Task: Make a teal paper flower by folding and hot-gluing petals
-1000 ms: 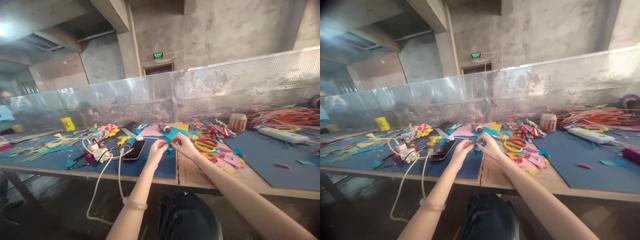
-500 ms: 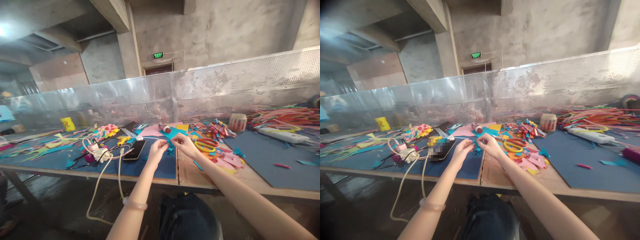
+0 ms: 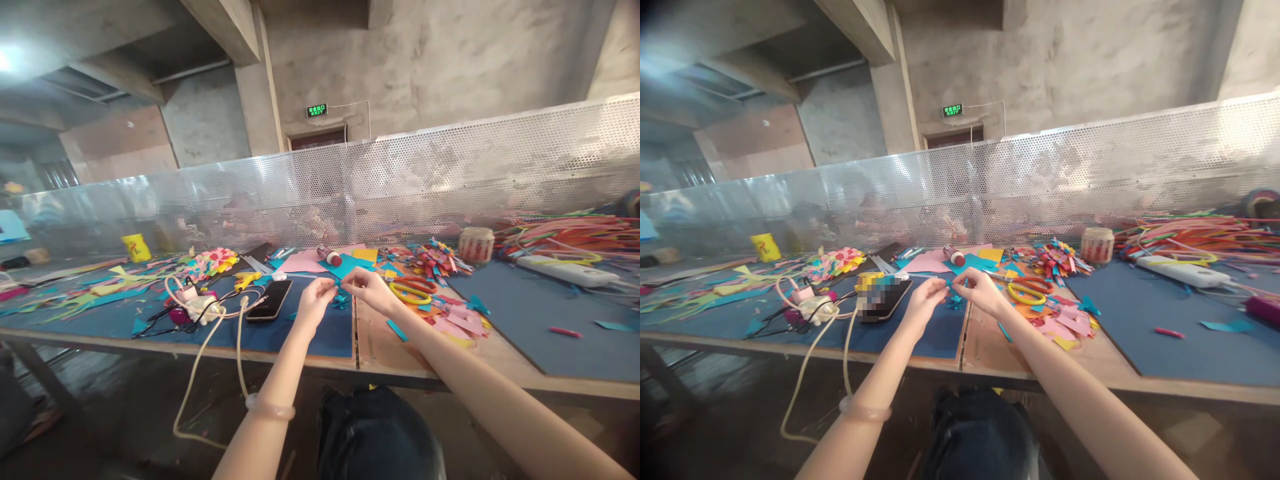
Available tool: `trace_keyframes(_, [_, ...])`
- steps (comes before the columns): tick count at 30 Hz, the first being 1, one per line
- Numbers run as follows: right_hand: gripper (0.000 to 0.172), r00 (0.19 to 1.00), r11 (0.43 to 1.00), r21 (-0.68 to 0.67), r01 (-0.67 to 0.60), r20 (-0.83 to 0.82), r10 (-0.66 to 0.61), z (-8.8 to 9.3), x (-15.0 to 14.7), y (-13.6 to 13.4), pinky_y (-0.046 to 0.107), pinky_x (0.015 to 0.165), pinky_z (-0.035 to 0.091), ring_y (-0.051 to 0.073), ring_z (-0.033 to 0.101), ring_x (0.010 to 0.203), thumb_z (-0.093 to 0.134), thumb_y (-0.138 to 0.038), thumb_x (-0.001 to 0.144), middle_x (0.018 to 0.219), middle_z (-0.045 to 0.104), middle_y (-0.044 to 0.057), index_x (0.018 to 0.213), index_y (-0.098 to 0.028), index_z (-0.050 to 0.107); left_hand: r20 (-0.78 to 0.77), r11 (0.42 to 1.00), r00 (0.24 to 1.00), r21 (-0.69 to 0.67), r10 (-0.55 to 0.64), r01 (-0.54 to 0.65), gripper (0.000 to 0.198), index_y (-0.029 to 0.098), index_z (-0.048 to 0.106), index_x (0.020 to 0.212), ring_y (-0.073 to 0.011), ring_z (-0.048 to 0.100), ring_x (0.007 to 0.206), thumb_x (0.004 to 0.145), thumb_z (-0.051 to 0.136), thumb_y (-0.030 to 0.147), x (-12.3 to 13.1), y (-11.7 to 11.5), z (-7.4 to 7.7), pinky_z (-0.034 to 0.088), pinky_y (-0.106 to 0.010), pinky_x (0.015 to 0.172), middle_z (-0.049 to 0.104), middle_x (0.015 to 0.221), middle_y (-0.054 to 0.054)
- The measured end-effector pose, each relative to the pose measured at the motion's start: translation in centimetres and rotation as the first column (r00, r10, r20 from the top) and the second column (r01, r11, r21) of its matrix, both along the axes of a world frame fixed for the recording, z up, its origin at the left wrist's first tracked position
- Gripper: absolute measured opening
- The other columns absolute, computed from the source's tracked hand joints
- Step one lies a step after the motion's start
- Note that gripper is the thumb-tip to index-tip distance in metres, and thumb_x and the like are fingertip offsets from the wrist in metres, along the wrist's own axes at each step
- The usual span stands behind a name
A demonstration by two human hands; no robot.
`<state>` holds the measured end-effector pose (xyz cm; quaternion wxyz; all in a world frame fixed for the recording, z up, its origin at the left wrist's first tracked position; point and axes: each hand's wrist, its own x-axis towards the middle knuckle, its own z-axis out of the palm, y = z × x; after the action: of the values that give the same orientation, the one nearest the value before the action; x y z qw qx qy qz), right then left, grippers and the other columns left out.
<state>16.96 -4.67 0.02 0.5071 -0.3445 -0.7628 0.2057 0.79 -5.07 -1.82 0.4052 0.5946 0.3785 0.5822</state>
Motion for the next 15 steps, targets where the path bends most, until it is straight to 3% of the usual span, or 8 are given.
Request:
trace_keyframes(9, [0.018, 0.994, 0.976, -0.198, -0.096, -0.075, 0.083, 0.24, 0.3, -0.23, 0.023, 0.049, 0.029, 0.008, 0.037, 0.051, 0.062, -0.033, 0.071, 0.06, 0.048, -0.005, 0.074, -0.016, 0.059, -0.081, 0.996, 0.996, 0.087, 0.027, -0.02, 0.018, 0.016, 0.062, 0.081, -0.017, 0.06, 0.076, 0.068, 0.065, 0.028, -0.17, 0.46, -0.39, 0.045, -0.027, 0.071, 0.064, 0.077, -0.004])
trace_keyframes(12, [0.021, 0.987, 0.939, -0.314, -0.138, -0.116, 0.107, 0.61, 0.52, -0.51, 0.022, 0.044, 0.024, 0.007, 0.032, 0.046, 0.057, -0.037, 0.073, 0.055, 0.042, -0.006, 0.075, -0.016, 0.059, -0.078, 0.997, 0.996, 0.069, 0.052, -0.047, 0.019, 0.016, 0.063, 0.082, -0.0173, 0.06, 0.077, 0.067, 0.065, 0.028, -0.14, 0.38, -0.27, 0.045, -0.028, 0.072, 0.065, 0.079, -0.004])
trace_keyframes(15, [0.024, 0.986, 0.928, -0.342, -0.147, -0.125, 0.11, 0.87, 0.68, -0.64, 0.022, 0.043, 0.021, 0.006, 0.029, 0.044, 0.055, -0.04, 0.074, 0.053, 0.039, -0.007, 0.074, -0.016, 0.059, -0.063, 0.998, 0.997, 0.04, 0.053, -0.05, 0.019, 0.015, 0.064, 0.081, -0.0176, 0.06, 0.078, 0.066, 0.066, 0.028, -0.06, 0.25, -0.06, 0.046, -0.028, 0.072, 0.065, 0.079, -0.005])
